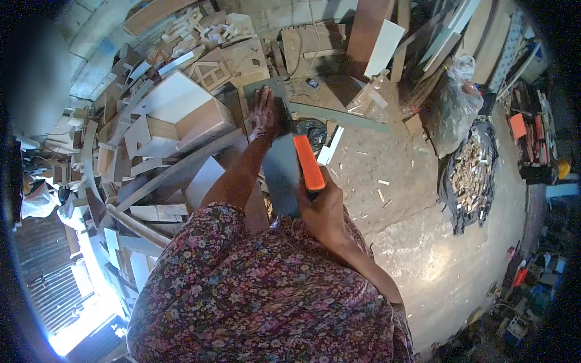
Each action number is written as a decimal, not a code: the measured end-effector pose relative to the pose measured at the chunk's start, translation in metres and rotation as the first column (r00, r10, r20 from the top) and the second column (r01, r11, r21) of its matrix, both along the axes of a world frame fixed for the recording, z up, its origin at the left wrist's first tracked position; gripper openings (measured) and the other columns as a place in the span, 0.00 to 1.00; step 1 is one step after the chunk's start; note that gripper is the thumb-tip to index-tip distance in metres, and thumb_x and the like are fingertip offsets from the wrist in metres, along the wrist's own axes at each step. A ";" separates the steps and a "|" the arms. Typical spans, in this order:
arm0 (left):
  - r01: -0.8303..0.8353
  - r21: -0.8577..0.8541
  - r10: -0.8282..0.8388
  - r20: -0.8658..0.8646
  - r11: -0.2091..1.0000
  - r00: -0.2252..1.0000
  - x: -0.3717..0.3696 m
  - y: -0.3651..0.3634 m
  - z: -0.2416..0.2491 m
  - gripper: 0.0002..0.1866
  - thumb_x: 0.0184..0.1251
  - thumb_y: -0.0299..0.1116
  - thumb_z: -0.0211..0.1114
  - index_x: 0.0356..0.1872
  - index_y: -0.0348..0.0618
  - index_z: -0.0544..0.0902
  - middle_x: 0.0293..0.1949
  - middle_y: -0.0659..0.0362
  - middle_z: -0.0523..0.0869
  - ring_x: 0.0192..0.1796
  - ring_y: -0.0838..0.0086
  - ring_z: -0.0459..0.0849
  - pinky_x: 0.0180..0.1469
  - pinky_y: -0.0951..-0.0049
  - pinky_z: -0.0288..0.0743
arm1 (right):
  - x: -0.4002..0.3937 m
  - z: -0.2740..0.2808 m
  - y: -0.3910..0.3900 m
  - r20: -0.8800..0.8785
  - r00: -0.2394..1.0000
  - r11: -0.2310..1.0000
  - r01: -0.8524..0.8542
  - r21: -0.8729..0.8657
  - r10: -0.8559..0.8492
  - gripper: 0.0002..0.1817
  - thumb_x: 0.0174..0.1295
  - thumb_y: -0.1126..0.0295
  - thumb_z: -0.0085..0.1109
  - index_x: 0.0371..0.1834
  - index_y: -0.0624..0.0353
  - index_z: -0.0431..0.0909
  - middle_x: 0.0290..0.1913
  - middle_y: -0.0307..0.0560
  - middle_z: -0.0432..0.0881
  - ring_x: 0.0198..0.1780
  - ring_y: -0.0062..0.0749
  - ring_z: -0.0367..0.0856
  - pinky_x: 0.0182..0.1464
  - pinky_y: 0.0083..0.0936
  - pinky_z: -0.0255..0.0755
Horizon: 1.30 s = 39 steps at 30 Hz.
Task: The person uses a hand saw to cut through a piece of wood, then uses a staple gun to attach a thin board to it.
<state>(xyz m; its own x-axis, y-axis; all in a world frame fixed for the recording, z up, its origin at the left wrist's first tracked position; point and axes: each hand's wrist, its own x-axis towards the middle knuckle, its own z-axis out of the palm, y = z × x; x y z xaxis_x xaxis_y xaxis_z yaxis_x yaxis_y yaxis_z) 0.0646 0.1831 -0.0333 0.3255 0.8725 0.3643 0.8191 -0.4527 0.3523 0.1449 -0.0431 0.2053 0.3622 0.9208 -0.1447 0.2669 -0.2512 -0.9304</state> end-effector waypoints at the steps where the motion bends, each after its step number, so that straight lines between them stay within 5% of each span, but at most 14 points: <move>1: -0.004 0.003 0.004 0.018 1.000 1.000 0.001 0.002 -0.001 0.26 0.56 0.28 0.46 0.60 0.41 0.64 0.64 0.57 0.61 0.67 0.59 0.55 0.66 0.59 0.49 | -0.001 -0.007 -0.007 0.002 1.000 1.000 0.011 -0.022 -0.010 0.09 0.52 0.77 0.54 0.35 0.65 0.69 0.26 0.57 0.75 0.29 0.41 0.79 0.31 0.29 0.69; 4: 0.017 0.154 -0.017 0.003 0.988 1.000 -0.005 0.005 -0.009 0.27 0.56 0.26 0.49 0.61 0.43 0.62 0.65 0.57 0.59 0.66 0.56 0.57 0.65 0.58 0.52 | -0.003 -0.014 -0.015 0.014 1.000 1.000 0.007 -0.021 -0.007 0.09 0.51 0.78 0.54 0.36 0.65 0.68 0.28 0.58 0.75 0.33 0.46 0.79 0.32 0.31 0.69; 8: 0.017 0.047 -0.019 0.043 0.999 0.999 -0.012 -0.019 0.002 0.28 0.55 0.27 0.45 0.62 0.41 0.61 0.65 0.55 0.59 0.68 0.59 0.54 0.67 0.60 0.48 | -0.004 -0.013 -0.013 0.013 1.000 1.000 -0.005 -0.012 0.006 0.09 0.52 0.77 0.54 0.36 0.65 0.68 0.27 0.57 0.75 0.32 0.48 0.79 0.32 0.31 0.69; 14: -0.009 -0.105 0.011 0.014 0.994 1.000 -0.011 -0.035 0.021 0.30 0.55 0.27 0.44 0.64 0.40 0.58 0.67 0.56 0.54 0.70 0.64 0.49 0.68 0.60 0.43 | -0.005 -0.059 0.029 0.059 0.998 0.999 -0.012 -0.052 0.015 0.08 0.54 0.76 0.53 0.37 0.66 0.69 0.25 0.56 0.76 0.27 0.39 0.79 0.30 0.28 0.69; 17: 0.004 -0.088 0.004 0.089 0.996 0.996 -0.015 -0.028 0.021 0.30 0.55 0.27 0.45 0.64 0.40 0.57 0.68 0.56 0.53 0.70 0.63 0.48 0.68 0.60 0.43 | 0.002 -0.084 0.069 0.019 0.999 0.989 0.034 0.142 -0.037 0.10 0.54 0.75 0.53 0.38 0.67 0.70 0.24 0.57 0.76 0.26 0.34 0.78 0.30 0.27 0.69; 22: -0.045 -0.150 0.038 -0.049 0.988 0.998 -0.009 -0.028 0.021 0.29 0.55 0.27 0.45 0.63 0.40 0.59 0.67 0.56 0.55 0.69 0.63 0.50 0.68 0.59 0.44 | -0.003 -0.060 0.050 0.073 0.997 0.987 -0.005 0.160 -0.007 0.11 0.54 0.74 0.55 0.39 0.68 0.70 0.26 0.52 0.78 0.29 0.26 0.76 0.30 0.24 0.69; 24: -0.036 -0.120 0.035 -0.008 0.992 0.999 -0.009 -0.028 0.008 0.29 0.55 0.27 0.45 0.63 0.40 0.59 0.67 0.56 0.55 0.69 0.63 0.51 0.68 0.59 0.44 | 0.002 -0.028 0.025 0.043 0.999 0.999 -0.011 0.048 0.009 0.10 0.55 0.75 0.54 0.38 0.68 0.71 0.27 0.49 0.78 0.29 0.22 0.74 0.31 0.23 0.68; 26: -0.040 -0.074 0.044 0.045 0.996 0.998 -0.007 -0.023 0.007 0.28 0.56 0.26 0.44 0.62 0.40 0.59 0.67 0.56 0.56 0.69 0.63 0.51 0.67 0.58 0.44 | 0.008 -0.015 0.008 -0.164 0.985 0.998 0.037 -0.058 -0.046 0.07 0.56 0.76 0.52 0.36 0.67 0.71 0.24 0.45 0.75 0.28 0.20 0.72 0.30 0.22 0.67; 32: -0.026 -0.055 0.021 -0.089 0.998 0.996 -0.012 -0.031 0.006 0.28 0.58 0.29 0.45 0.63 0.38 0.59 0.67 0.54 0.55 0.69 0.61 0.52 0.67 0.56 0.44 | -0.005 -0.009 -0.010 -0.127 0.992 1.000 0.008 -0.030 -0.012 0.03 0.58 0.76 0.51 0.32 0.61 0.68 0.22 0.33 0.68 0.24 0.13 0.66 0.25 0.15 0.61; 34: 0.004 -0.018 -0.002 0.100 1.000 0.995 -0.012 -0.032 -0.004 0.28 0.58 0.31 0.45 0.63 0.37 0.59 0.67 0.51 0.54 0.69 0.58 0.52 0.67 0.56 0.44 | -0.005 -0.027 -0.009 -0.046 0.999 1.000 -0.015 0.017 0.016 0.03 0.58 0.76 0.50 0.33 0.61 0.68 0.24 0.34 0.68 0.27 0.12 0.66 0.28 0.14 0.61; 37: -0.017 0.010 0.016 0.080 1.000 0.997 -0.009 -0.036 -0.001 0.28 0.59 0.32 0.44 0.62 0.35 0.58 0.66 0.48 0.54 0.69 0.57 0.51 0.67 0.56 0.42 | -0.008 -0.061 -0.001 -0.058 0.998 0.998 0.016 0.054 -0.013 0.08 0.54 0.76 0.54 0.36 0.66 0.69 0.23 0.51 0.74 0.27 0.29 0.75 0.30 0.27 0.68; 39: -0.006 -0.061 0.010 0.051 0.998 0.999 -0.009 -0.038 0.016 0.28 0.59 0.31 0.43 0.62 0.34 0.58 0.67 0.48 0.53 0.69 0.57 0.50 0.67 0.56 0.42 | 0.000 -0.078 0.034 -0.053 0.998 0.998 0.023 0.050 -0.021 0.09 0.54 0.75 0.54 0.36 0.66 0.69 0.26 0.52 0.75 0.29 0.31 0.76 0.31 0.27 0.68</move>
<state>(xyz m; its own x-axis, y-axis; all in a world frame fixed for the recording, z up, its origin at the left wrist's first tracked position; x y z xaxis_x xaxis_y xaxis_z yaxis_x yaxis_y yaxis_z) 0.0554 0.1453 -0.0171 0.3005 0.8962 0.3265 0.8026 -0.4225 0.4210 0.1446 -0.0091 0.1269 0.3756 0.9193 -0.1178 0.2121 -0.2090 -0.9546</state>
